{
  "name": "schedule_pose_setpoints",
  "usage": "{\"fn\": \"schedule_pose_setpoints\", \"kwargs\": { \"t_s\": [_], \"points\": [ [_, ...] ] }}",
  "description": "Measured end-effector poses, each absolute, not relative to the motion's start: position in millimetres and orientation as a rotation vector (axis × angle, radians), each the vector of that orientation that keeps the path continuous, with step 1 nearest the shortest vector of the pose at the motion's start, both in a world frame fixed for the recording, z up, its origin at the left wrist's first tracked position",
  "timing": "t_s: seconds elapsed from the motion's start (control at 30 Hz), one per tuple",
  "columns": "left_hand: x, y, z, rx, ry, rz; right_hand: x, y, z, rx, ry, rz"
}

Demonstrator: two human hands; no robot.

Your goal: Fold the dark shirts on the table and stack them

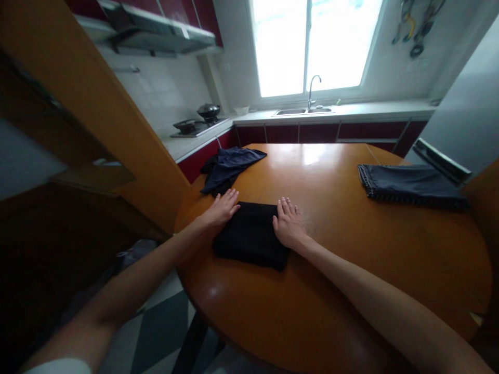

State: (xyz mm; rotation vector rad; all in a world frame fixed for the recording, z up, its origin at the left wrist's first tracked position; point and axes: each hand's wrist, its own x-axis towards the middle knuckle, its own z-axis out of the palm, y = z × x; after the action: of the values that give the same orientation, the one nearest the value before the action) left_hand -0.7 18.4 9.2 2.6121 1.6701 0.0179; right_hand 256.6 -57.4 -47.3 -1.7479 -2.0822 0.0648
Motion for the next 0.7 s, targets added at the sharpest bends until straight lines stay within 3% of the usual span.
{"fn": "schedule_pose_setpoints", "kwargs": {
  "t_s": [0.1, 0.2, 0.47, 0.7],
  "points": [
    [21.4, -5.6, 9.1, 2.775, 1.398, 0.218, 255.8, -58.9, -47.9, -1.751, -2.096, 0.021],
    [46.0, -34.0, -4.0, 2.821, 1.104, 0.154, 254.9, -60.9, -46.0, -1.743, -2.096, -0.041],
    [52.5, -44.0, -18.0, 2.781, 1.138, 0.020, 252.0, -111.9, -17.7, -1.389, -2.129, 0.014],
    [52.5, -44.1, -18.1, 2.798, 1.121, 0.041, 261.2, -164.5, -32.8, -1.226, -2.299, 0.163]
  ]
}}
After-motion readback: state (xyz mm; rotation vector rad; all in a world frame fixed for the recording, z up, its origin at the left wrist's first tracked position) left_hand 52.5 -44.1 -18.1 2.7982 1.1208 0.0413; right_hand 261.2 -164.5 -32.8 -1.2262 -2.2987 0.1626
